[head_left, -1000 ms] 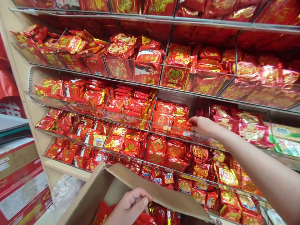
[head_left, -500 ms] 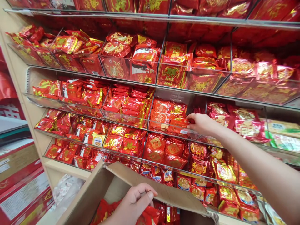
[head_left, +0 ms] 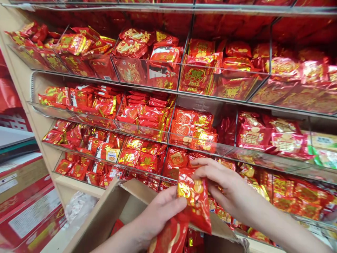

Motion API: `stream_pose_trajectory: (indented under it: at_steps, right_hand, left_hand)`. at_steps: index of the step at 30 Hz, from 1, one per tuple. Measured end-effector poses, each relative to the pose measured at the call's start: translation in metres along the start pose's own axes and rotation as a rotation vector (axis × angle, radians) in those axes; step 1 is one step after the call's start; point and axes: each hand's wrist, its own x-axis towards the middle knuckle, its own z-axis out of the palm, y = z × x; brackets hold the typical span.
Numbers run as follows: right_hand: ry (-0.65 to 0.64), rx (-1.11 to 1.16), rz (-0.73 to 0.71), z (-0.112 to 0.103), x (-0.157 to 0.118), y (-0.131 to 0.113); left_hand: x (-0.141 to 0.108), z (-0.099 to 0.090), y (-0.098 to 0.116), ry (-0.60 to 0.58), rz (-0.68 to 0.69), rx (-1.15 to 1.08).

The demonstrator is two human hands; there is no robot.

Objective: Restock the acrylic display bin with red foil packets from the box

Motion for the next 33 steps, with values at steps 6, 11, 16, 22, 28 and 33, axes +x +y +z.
stream_pose_trajectory:
  at_steps: [6,11,16,22,28,33]
  right_hand:
    - [0.077,0.639,0.546,0.027,-0.015,0.0]
    - [0.166,0.253,0.33,0.0,-0.002,0.009]
    - [0.407,-0.477,0.144,-0.068,0.047,0.038]
    - [0.046,-0.509,0.284,-0.082,0.09,0.071]
    - [-0.133,-0.41,0.346,-0.071,0.099,0.082]
    - [-0.108,-0.526,0.433,-0.066,0.099,0.083]
  left_hand:
    - [0.006,0.02,-0.011,0.135,0.192,0.035]
    - [-0.001,0.009,-0.015,0.269,0.162,0.33]
    - [-0.009,-0.008,-0.021,0.333,0.08,0.491]
    - [-0.014,-0.018,-0.036,0.307,0.101,0.473]
    - [-0.017,-0.024,-0.04,0.297,0.09,0.464]
    - [-0.018,-0.026,-0.042,0.313,0.04,0.477]
